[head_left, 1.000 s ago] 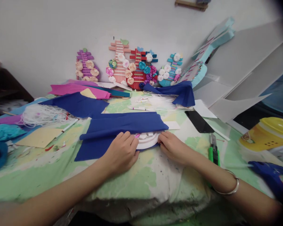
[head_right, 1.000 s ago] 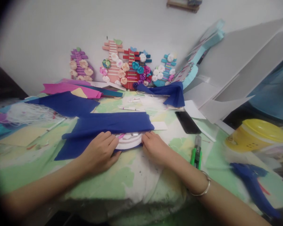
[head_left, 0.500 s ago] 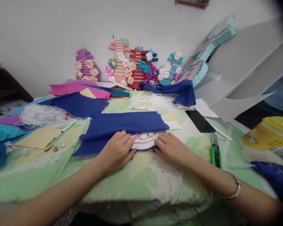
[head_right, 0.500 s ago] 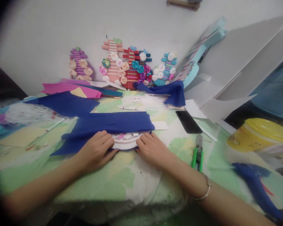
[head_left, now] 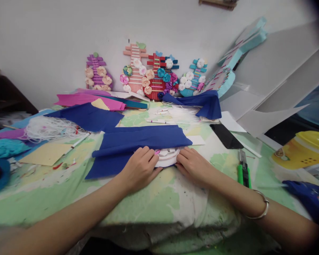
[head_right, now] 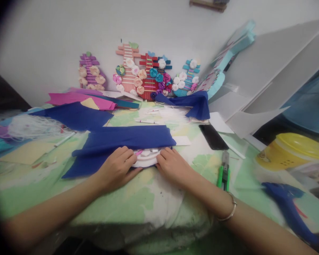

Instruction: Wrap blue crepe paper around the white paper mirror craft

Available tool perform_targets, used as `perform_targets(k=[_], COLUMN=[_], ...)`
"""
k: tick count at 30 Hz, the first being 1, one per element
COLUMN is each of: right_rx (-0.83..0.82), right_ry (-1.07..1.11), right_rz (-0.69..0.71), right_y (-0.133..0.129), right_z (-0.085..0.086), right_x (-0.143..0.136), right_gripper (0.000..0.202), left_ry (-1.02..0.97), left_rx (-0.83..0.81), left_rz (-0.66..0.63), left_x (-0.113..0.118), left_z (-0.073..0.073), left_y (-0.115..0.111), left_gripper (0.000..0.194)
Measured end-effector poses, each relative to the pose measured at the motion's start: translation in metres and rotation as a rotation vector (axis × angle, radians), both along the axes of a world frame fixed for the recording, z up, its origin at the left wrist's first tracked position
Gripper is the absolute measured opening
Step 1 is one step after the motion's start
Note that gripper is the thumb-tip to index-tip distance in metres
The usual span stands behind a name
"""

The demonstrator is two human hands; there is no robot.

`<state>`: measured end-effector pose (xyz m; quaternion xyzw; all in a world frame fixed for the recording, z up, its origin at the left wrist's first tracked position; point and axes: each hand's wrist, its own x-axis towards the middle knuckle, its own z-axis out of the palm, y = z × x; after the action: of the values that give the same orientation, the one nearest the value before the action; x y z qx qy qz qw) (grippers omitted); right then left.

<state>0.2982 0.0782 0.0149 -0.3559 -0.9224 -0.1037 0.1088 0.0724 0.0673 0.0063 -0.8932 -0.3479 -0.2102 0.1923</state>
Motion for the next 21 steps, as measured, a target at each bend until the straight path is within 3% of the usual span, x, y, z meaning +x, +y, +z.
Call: perform_targets(k=[12, 21], right_rx=[0.153, -0.102], right_ry=[-0.006, 0.23], right_rz=[0.107, 0.074], right_y=[0.001, 0.005], right_z=[-0.002, -0.001], right_x=[-0.021, -0.02], right_gripper=[0.021, 0.016], left_ry=[-0.119, -0.269], left_rx=[-0.126, -0.272], left_rz=[-0.069, -0.114], left_x=[-0.002, -0.011], left_z=[-0.003, -0.001], left_y=[0.003, 0.007], left_gripper=[0.02, 0.013])
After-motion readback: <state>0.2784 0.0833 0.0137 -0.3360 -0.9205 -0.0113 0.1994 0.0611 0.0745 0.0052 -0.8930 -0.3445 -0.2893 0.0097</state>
